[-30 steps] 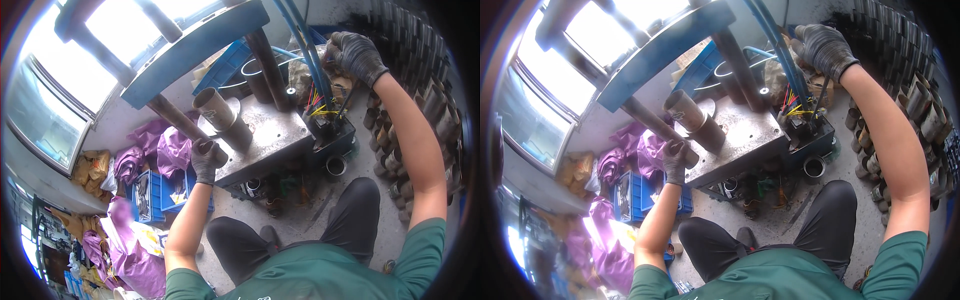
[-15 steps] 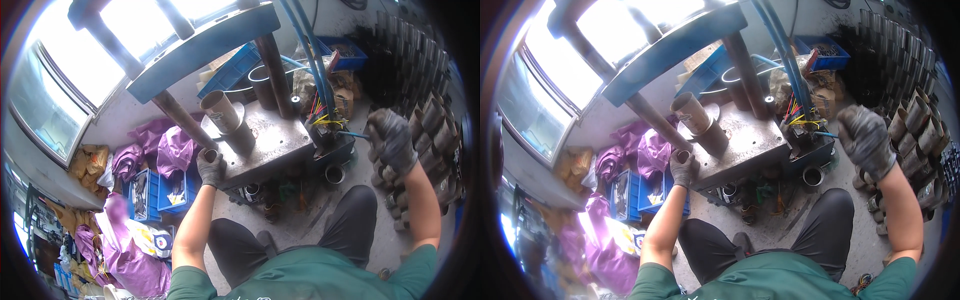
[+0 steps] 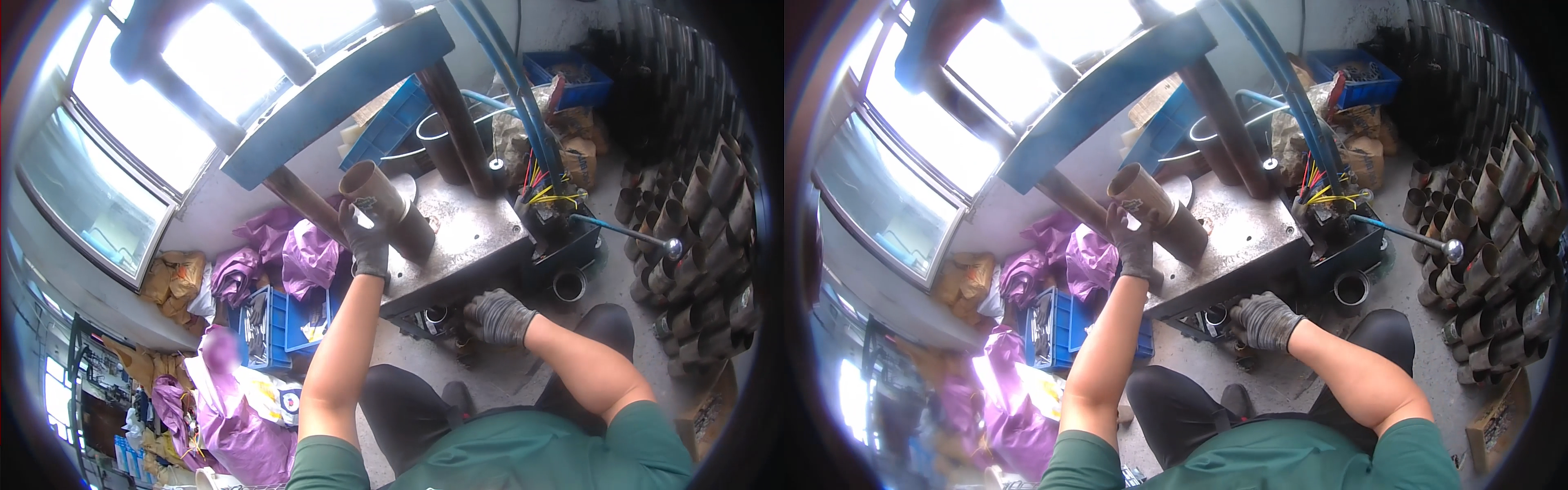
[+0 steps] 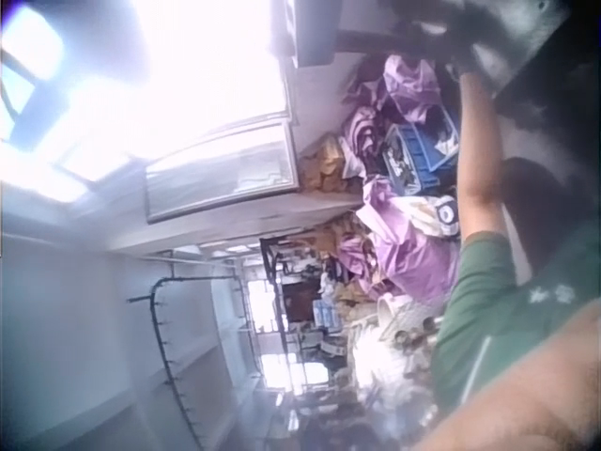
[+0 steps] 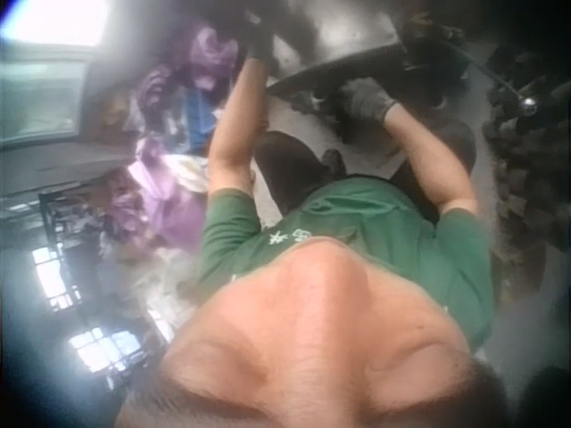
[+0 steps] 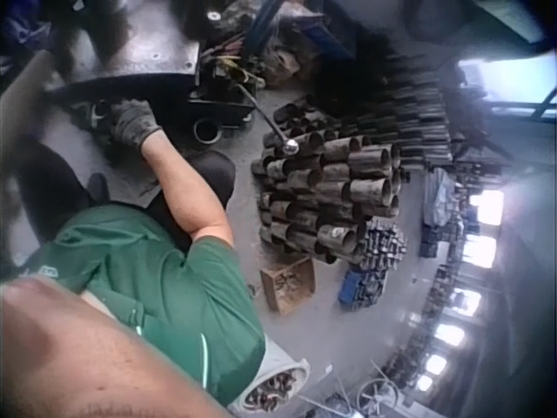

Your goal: The person assembles metal components by inserting wound copper coils into metal cylinders, placing them into a press, and operating the machine to secure the parts together.

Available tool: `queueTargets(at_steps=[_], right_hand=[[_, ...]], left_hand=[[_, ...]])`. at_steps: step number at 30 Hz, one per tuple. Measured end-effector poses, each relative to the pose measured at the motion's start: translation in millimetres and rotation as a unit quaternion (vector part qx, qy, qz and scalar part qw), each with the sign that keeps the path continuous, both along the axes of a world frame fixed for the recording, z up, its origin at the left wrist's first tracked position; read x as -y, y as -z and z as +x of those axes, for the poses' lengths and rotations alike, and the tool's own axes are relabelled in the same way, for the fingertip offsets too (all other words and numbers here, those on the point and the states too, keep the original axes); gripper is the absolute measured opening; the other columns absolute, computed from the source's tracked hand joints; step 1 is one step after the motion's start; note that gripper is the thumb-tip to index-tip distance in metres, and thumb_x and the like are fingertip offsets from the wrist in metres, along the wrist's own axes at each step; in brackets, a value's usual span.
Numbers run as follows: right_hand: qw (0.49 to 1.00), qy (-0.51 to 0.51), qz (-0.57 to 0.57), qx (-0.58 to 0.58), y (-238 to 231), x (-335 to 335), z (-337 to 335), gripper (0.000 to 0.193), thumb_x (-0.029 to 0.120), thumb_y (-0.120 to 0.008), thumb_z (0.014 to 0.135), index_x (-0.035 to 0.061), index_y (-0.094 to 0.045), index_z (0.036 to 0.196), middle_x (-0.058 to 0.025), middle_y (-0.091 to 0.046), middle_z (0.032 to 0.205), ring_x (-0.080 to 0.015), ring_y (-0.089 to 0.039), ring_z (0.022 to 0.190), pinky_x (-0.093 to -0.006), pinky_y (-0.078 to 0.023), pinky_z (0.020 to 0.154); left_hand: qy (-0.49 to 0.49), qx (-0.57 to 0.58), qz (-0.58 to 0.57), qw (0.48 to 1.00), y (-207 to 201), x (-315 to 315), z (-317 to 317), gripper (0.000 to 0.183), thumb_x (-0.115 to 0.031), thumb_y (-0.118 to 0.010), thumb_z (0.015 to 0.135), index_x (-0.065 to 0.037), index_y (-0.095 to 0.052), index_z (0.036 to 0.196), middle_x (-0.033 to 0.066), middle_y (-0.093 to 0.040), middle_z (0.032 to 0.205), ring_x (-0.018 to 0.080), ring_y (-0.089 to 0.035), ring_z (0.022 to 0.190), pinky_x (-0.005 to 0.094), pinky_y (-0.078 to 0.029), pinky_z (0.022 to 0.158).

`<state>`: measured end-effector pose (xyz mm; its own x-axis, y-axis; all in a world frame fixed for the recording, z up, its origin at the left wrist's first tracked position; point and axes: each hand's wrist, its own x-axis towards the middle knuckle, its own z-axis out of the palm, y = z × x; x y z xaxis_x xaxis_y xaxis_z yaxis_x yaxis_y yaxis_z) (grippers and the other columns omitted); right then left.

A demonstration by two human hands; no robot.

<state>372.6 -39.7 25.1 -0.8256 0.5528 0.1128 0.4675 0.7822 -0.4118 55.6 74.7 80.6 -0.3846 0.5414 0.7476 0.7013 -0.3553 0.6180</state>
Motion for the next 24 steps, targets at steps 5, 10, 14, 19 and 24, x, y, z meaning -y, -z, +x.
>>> queueTargets(at_steps=[5, 10, 14, 19, 24], right_hand=[[0.996, -0.072, -0.031, 0.053, 31, -1, 2, 0.036, 0.038, -0.064, 0.092, 0.0113, -0.075, 0.114, -0.0146, -0.074, 0.11, -0.0329, -0.07, 0.106, -0.048, -0.049, 0.099], [0.994, -0.072, -0.062, 0.06, 33, -10, -12, 0.038, 0.039, -0.066, 0.091, 0.0115, -0.077, 0.114, -0.0163, -0.074, 0.106, -0.0349, -0.07, 0.103, -0.0471, -0.052, 0.097], [0.99, -0.097, -0.078, 0.059, 32, -8, -25, 0.039, 0.041, -0.064, 0.094, 0.0104, -0.076, 0.114, -0.0186, -0.073, 0.106, -0.0364, -0.069, 0.1, -0.0473, -0.054, 0.093], [0.993, -0.056, -0.108, 0.011, 23, -6, -15, 0.031, 0.029, -0.065, 0.09, 0.0046, -0.076, 0.107, -0.0202, -0.074, 0.101, -0.038, -0.072, 0.097, -0.0469, -0.056, 0.089], [0.992, -0.002, -0.119, -0.042, 14, -11, -8, 0.027, 0.029, -0.067, 0.089, 0.0046, -0.076, 0.099, -0.02, -0.072, 0.097, -0.0387, -0.071, 0.095, -0.0477, -0.056, 0.088]], left_hand=[[0.004, 0.028, -0.023, 0.999, -29, -28, 35, 0.095, -0.005, -0.092, 0.073, -0.003, -0.034, 0.148, 0.0163, -0.053, 0.136, 0.0313, -0.057, 0.125, 0.039, -0.054, 0.103], [0.029, 0.155, -0.038, 0.987, -32, -36, 30, 0.092, -0.01, -0.094, 0.07, -0.003, -0.04, 0.144, 0.0182, -0.054, 0.137, 0.0313, -0.06, 0.121, 0.0406, -0.054, 0.104], [0.038, 0.012, 0.08, 0.996, -64, -33, 3, 0.076, -0.011, -0.092, 0.067, -0.002, -0.057, 0.134, 0.0156, -0.056, 0.137, 0.031, -0.061, 0.121, 0.0387, -0.052, 0.105], [0.08, -0.104, 0.097, 0.987, -107, 27, 61, 0.092, -0.029, -0.091, 0.072, -0.003, -0.041, 0.144, 0.013, -0.055, 0.131, 0.0291, -0.058, 0.122, 0.0442, -0.051, 0.104], [0.426, 0.51, -0.044, 0.746, -35, 112, 108, 0.089, -0.057, -0.081, 0.083, -0.01, -0.043, 0.148, 0.0125, -0.057, 0.135, 0.0309, -0.058, 0.126, 0.046, -0.05, 0.11]])
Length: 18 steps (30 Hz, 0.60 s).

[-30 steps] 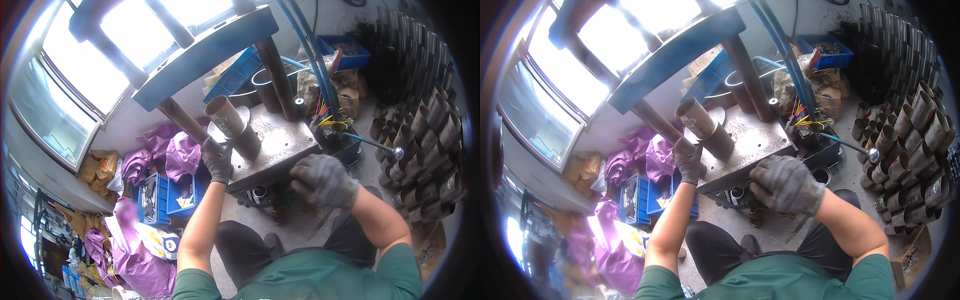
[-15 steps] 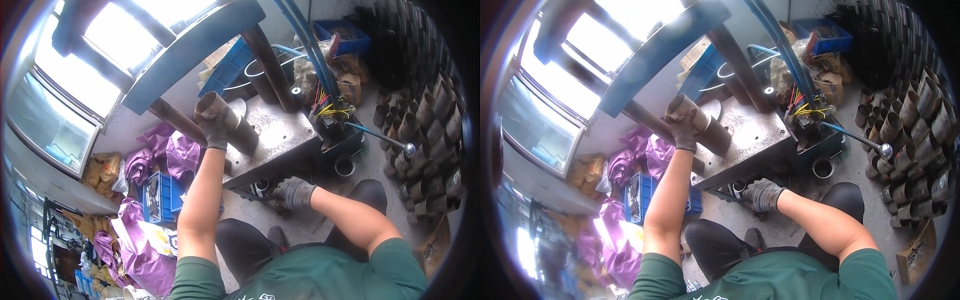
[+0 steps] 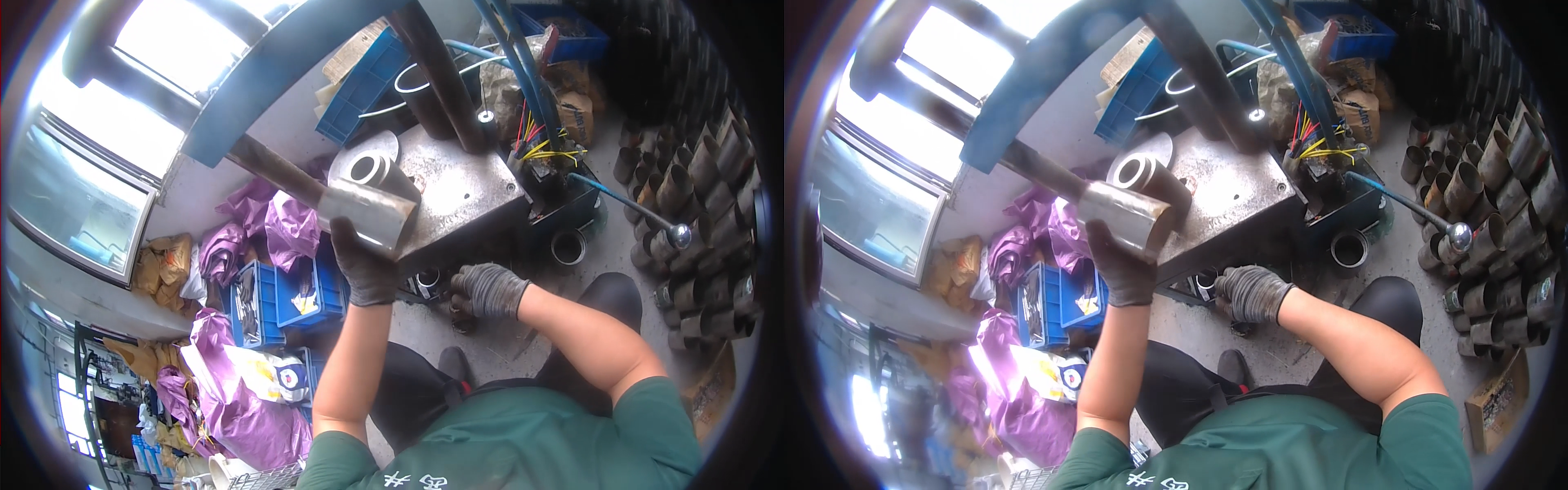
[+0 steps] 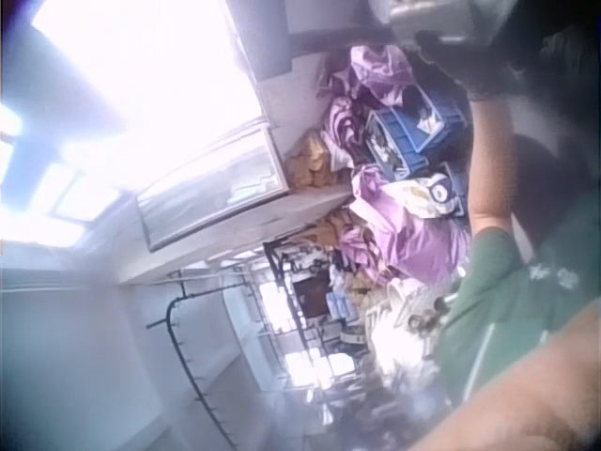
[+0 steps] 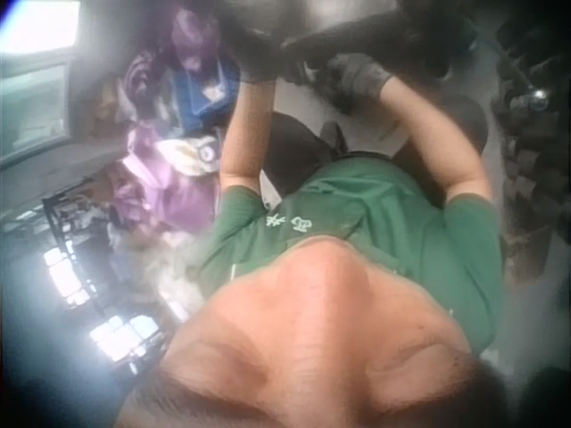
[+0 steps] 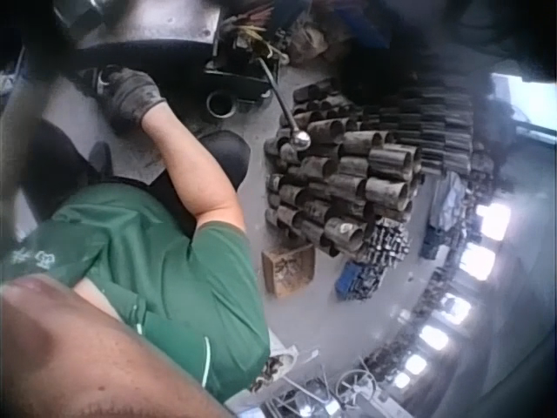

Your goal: The person assembles metal components by inserting wound copper coils into metal cylinders, placing them into a press, and operating the machine to secure the parts together.

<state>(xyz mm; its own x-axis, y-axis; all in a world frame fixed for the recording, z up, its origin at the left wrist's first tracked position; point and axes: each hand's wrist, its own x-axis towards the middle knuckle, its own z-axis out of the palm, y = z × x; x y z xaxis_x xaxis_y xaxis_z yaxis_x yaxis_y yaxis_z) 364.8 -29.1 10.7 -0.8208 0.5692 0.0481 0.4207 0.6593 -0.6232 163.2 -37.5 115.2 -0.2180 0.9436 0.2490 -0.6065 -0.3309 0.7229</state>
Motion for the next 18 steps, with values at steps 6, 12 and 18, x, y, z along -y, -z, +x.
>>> queueTargets(at_steps=[6, 12, 18], right_hand=[[0.966, -0.011, -0.211, -0.145, 14, 12, 7, 0.031, 0.007, -0.073, 0.085, 0.004, -0.069, 0.116, -0.0149, -0.069, 0.103, -0.0313, -0.07, 0.092, -0.0407, -0.058, 0.082], [0.938, -0.025, -0.186, -0.292, -7, 20, 13, 0.036, -0.006, -0.07, 0.08, 0.0058, -0.067, 0.114, -0.0085, -0.071, 0.107, -0.0223, -0.07, 0.101, -0.0359, -0.057, 0.088], [0.962, 0.017, 0.061, -0.264, -12, 10, 20, 0.04, -0.005, -0.068, 0.077, 0.0081, -0.068, 0.115, -0.0095, -0.072, 0.112, -0.0319, -0.069, 0.112, -0.0417, -0.054, 0.098]], left_hand=[[0.111, 0.292, -0.124, 0.942, 103, 52, -11, 0.097, -0.077, -0.065, 0.083, -0.007, -0.046, 0.148, 0.0173, -0.057, 0.14, 0.0344, -0.054, 0.131, 0.0486, -0.037, 0.12], [0.159, 0.309, -0.123, 0.93, 101, 61, -6, 0.107, -0.078, -0.068, 0.082, -0.002, -0.04, 0.151, 0.0281, -0.055, 0.137, 0.0419, -0.058, 0.124, 0.0531, -0.047, 0.112], [0.185, 0.393, -0.118, 0.893, 96, 63, -6, 0.111, -0.078, -0.072, 0.079, 0.0, -0.037, 0.151, 0.0303, -0.055, 0.136, 0.0444, -0.057, 0.124, 0.055, -0.05, 0.11]])
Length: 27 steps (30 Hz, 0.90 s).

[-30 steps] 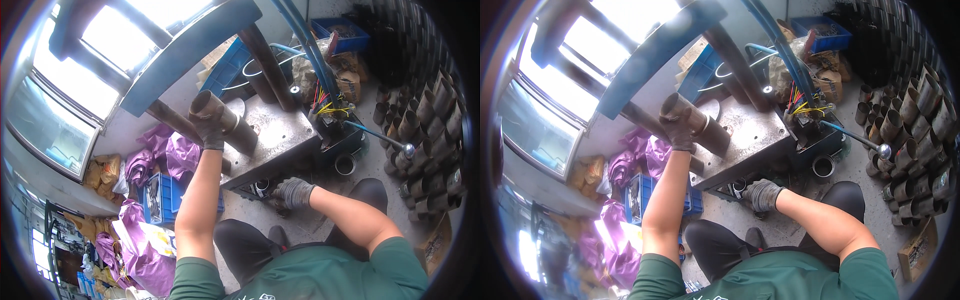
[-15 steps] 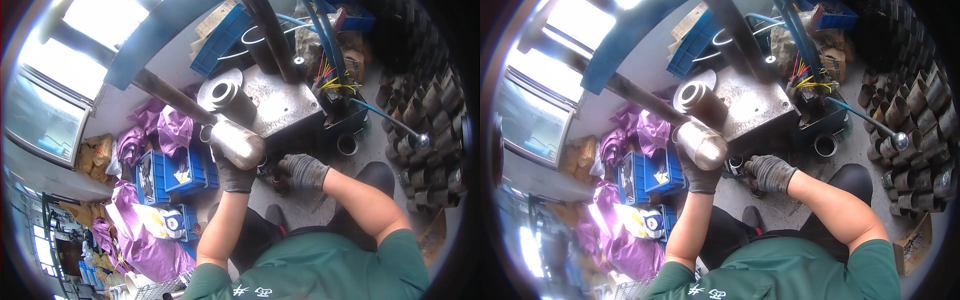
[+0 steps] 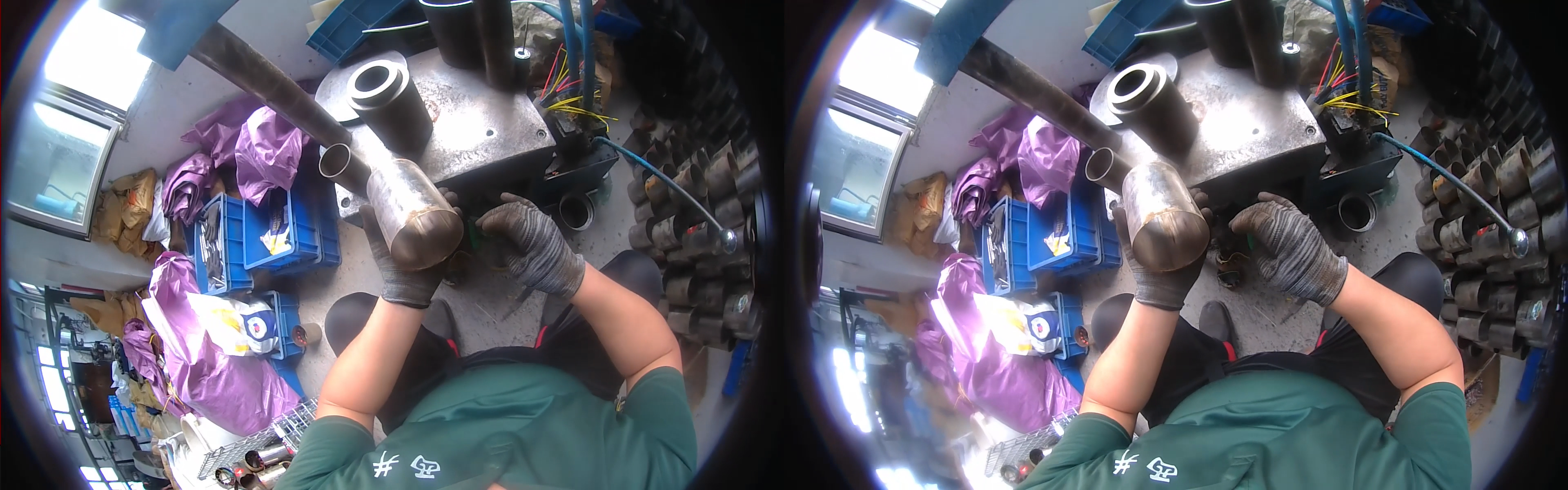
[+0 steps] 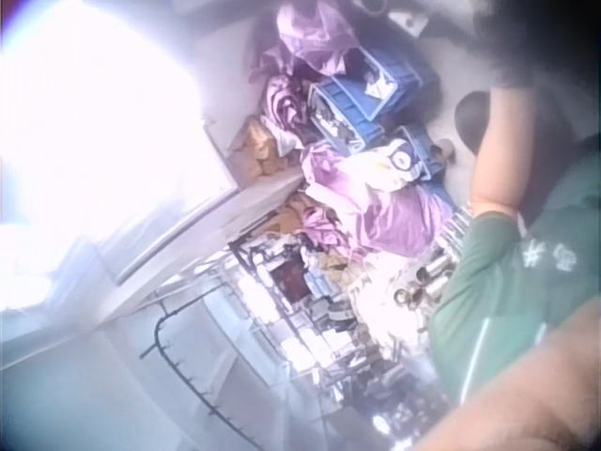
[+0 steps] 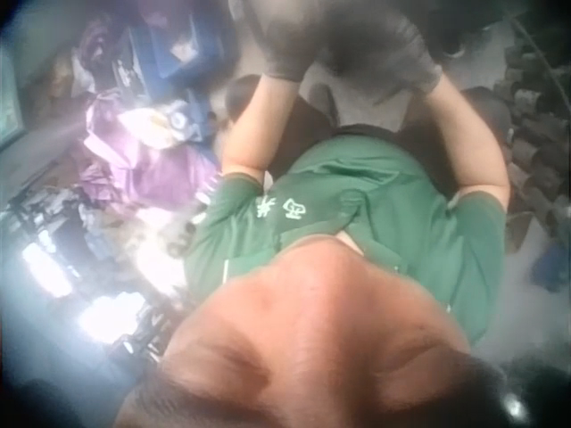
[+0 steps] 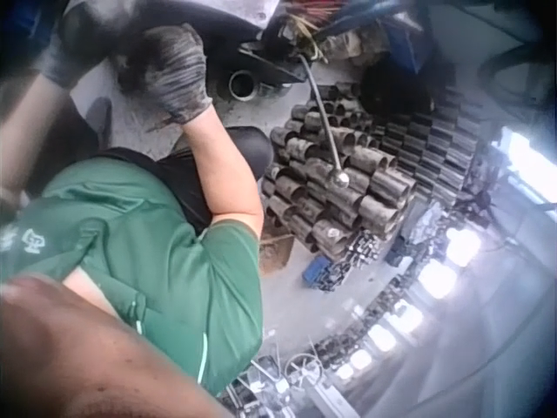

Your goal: The person assembles metal components by inserting wound copper coils into metal cylinders, placing them into a press, and operating the machine to secure the parts together.

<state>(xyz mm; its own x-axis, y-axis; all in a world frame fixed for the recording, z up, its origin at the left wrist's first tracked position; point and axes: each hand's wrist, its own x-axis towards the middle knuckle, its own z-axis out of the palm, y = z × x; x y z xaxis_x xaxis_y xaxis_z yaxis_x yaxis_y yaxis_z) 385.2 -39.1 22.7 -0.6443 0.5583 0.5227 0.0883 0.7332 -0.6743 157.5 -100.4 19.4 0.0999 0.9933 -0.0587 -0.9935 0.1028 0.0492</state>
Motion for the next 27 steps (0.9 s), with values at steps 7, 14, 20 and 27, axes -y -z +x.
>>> queueTargets(at_steps=[7, 14, 20, 27], right_hand=[[0.928, -0.018, -0.367, -0.067, -23, 8, 3, 0.022, 0.002, -0.065, 0.095, 0.0018, -0.066, 0.117, -0.0089, -0.072, 0.108, -0.0173, -0.069, 0.095, -0.0323, -0.056, 0.086], [0.898, 0.011, -0.433, -0.071, -10, 1, -1, 0.019, 0.011, -0.064, 0.1, 0.0, -0.067, 0.115, -0.0077, -0.074, 0.1, -0.0118, -0.067, 0.088, -0.0273, -0.057, 0.075], [0.86, 0.027, -0.504, -0.073, -11, -2, -1, 0.02, 0.012, -0.065, 0.1, 0.001, -0.067, 0.116, -0.0066, -0.073, 0.098, -0.0122, -0.068, 0.09, -0.0284, -0.056, 0.082], [0.866, 0.047, -0.48, -0.129, -5, -7, 2, 0.025, 0.016, -0.065, 0.102, 0.0009, -0.066, 0.122, -0.0039, -0.071, 0.095, -0.011, -0.067, 0.09, -0.0276, -0.055, 0.084]], left_hand=[[-0.036, -0.032, -0.023, 0.999, 8, -2, 0, 0.11, -0.076, -0.073, 0.079, -0.003, -0.033, 0.152, 0.0265, -0.053, 0.135, 0.0416, -0.057, 0.124, 0.0538, -0.052, 0.108], [-0.079, -0.162, -0.043, 0.983, -1, 0, 9, 0.111, -0.073, -0.077, 0.077, -0.005, -0.032, 0.153, 0.0238, -0.052, 0.134, 0.0403, -0.056, 0.128, 0.0541, -0.051, 0.109], [-0.123, -0.398, -0.02, 0.909, -21, 8, 17, 0.093, -0.058, -0.079, 0.082, -0.003, -0.043, 0.147, 0.0149, -0.057, 0.132, 0.031, -0.056, 0.127, 0.0479, -0.049, 0.109], [-0.262, -0.649, 0.038, 0.713, 12, 0, 17, 0.105, -0.024, -0.093, 0.071, -0.006, -0.029, 0.153, 0.0163, -0.051, 0.142, 0.0313, -0.054, 0.133, 0.0452, -0.047, 0.111]])
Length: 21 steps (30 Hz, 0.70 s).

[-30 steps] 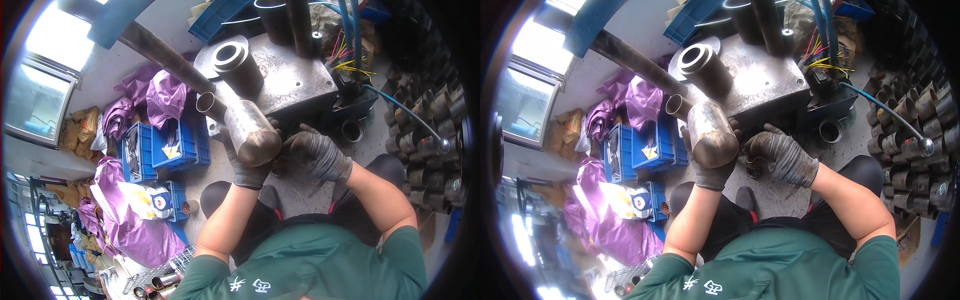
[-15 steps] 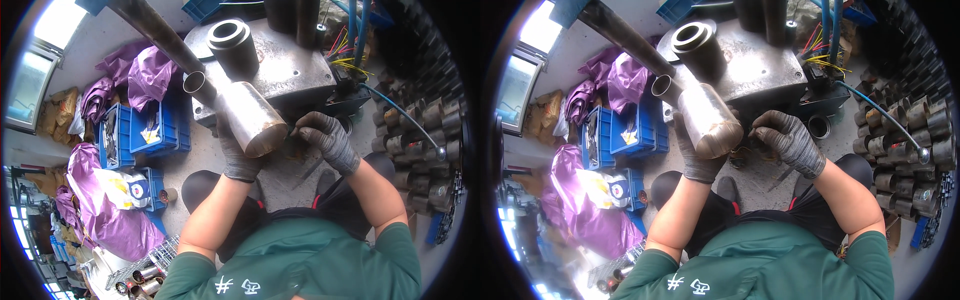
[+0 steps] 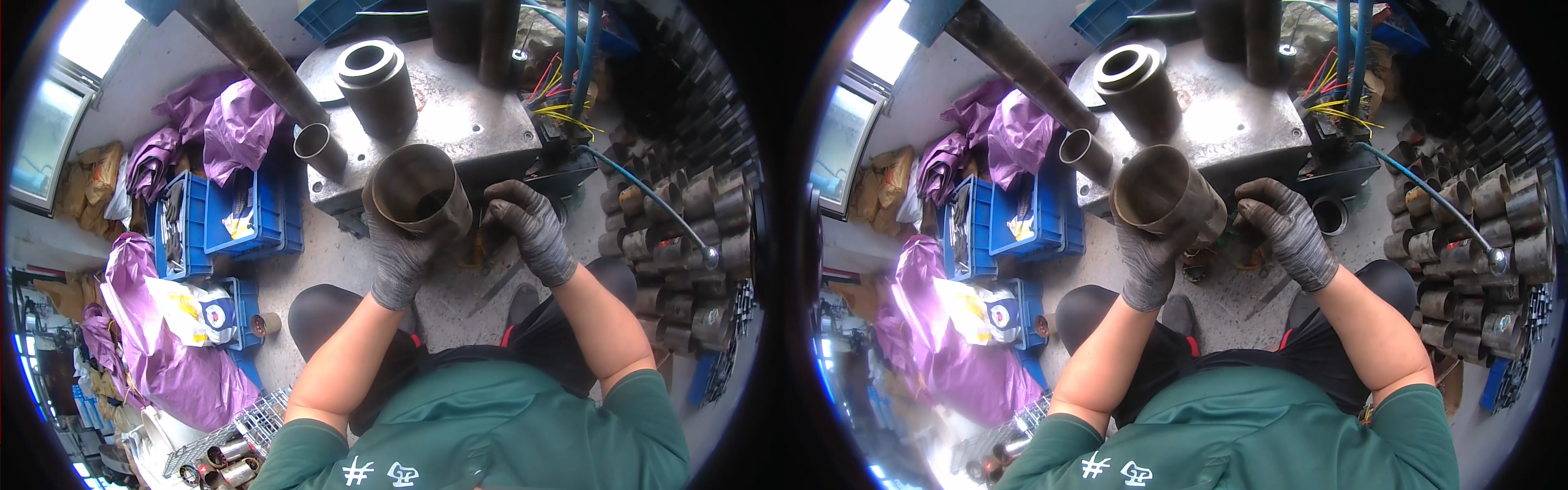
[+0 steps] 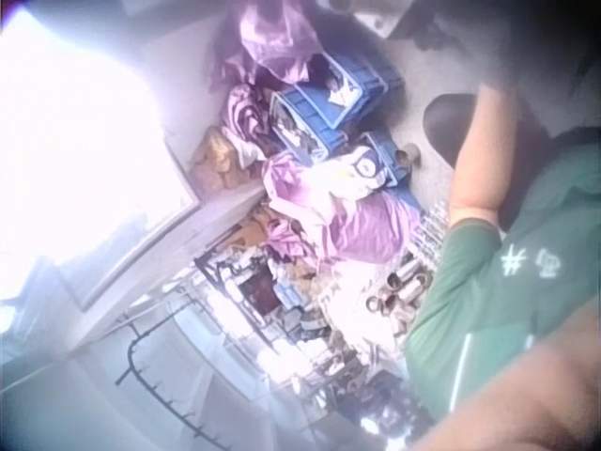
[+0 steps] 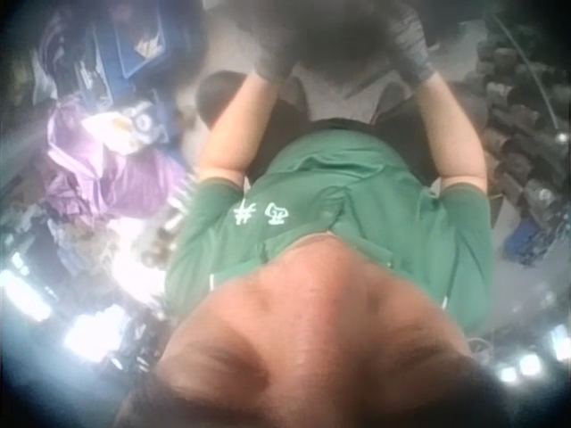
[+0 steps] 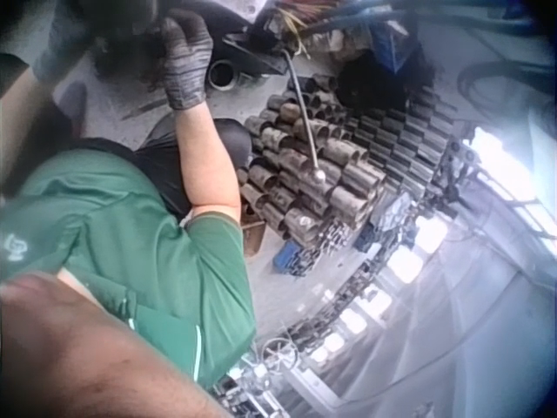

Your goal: The person assembles metal components by inserting wound copper coils into metal cylinders, placing them into a press, and operating the machine to secure the parts together.

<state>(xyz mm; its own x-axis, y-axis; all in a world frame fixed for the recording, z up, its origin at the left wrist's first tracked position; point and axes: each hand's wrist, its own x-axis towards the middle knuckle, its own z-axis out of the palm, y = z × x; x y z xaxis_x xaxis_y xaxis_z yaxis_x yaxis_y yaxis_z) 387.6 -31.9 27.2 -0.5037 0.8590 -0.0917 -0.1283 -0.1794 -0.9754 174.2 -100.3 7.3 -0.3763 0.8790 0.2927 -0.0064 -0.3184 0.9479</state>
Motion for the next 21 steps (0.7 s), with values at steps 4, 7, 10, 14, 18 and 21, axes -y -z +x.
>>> queueTargets(at_steps=[4, 7, 10, 14, 18, 21], right_hand=[[0.999, 0.017, 0.032, -0.019, 1, 0, -2, 0.032, 0.022, -0.066, 0.103, 0.001, -0.064, 0.128, -0.0026, -0.068, 0.092, -0.0104, -0.066, 0.089, -0.0269, -0.053, 0.084], [0.999, 0.007, 0.032, -0.039, 1, -1, -1, 0.036, 0.025, -0.066, 0.104, 0.0006, -0.063, 0.129, -0.0022, -0.068, 0.09, -0.01, -0.065, 0.087, -0.0262, -0.052, 0.085], [0.998, 0.001, 0.032, -0.057, 3, -2, 1, 0.037, 0.028, -0.065, 0.104, 0.0005, -0.064, 0.129, -0.002, -0.067, 0.089, -0.0094, -0.064, 0.087, -0.0253, -0.051, 0.085], [0.997, -0.014, 0.039, -0.06, 0, -2, 2, 0.044, 0.036, -0.066, 0.104, 0.0014, -0.063, 0.13, -0.0013, -0.068, 0.09, -0.0081, -0.062, 0.087, -0.0247, -0.05, 0.085], [0.996, -0.036, 0.004, -0.08, -4, 0, 1, 0.054, 0.043, -0.068, 0.1, 0.0016, -0.061, 0.135, -0.0023, -0.069, 0.102, -0.007, -0.062, 0.089, -0.0234, -0.05, 0.088], [0.996, -0.027, 0.008, -0.085, -2, 1, -2, 0.055, 0.035, -0.07, 0.098, 0.0006, -0.057, 0.139, -0.0051, -0.069, 0.113, -0.0094, -0.063, 0.097, -0.0254, -0.051, 0.092]], left_hand=[[-0.023, -0.081, 0.021, 0.996, 4, -1, 2, 0.111, -0.025, -0.094, 0.07, -0.005, -0.024, 0.154, 0.0178, -0.048, 0.145, 0.031, -0.052, 0.136, 0.0447, -0.046, 0.113], [-0.018, -0.083, 0.033, 0.996, 1, 0, 6, 0.109, -0.022, -0.095, 0.07, -0.004, -0.026, 0.153, 0.0178, -0.048, 0.145, 0.0297, -0.053, 0.135, 0.0438, -0.047, 0.112], [-0.027, -0.15, 0.034, 0.988, -9, -1, 15, 0.11, -0.018, -0.096, 0.067, -0.006, -0.029, 0.152, 0.0169, -0.051, 0.144, 0.0295, -0.056, 0.132, 0.0423, -0.049, 0.11], [-0.013, -0.198, 0.065, 0.978, -8, 1, 19, 0.108, -0.015, -0.097, 0.066, -0.007, -0.03, 0.151, 0.0171, -0.052, 0.142, 0.0296, -0.058, 0.13, 0.0412, -0.051, 0.109], [-0.03, -0.261, 0.095, 0.96, 0, 0, 23, 0.108, -0.014, -0.097, 0.066, -0.007, -0.03, 0.151, 0.0167, -0.052, 0.139, 0.0297, -0.059, 0.126, 0.0413, -0.051, 0.107], [-0.071, -0.34, 0.142, 0.927, -1, -1, 25, 0.108, -0.013, -0.097, 0.066, -0.007, -0.032, 0.152, 0.0165, -0.051, 0.137, 0.0303, -0.059, 0.123, 0.0419, -0.051, 0.106]])
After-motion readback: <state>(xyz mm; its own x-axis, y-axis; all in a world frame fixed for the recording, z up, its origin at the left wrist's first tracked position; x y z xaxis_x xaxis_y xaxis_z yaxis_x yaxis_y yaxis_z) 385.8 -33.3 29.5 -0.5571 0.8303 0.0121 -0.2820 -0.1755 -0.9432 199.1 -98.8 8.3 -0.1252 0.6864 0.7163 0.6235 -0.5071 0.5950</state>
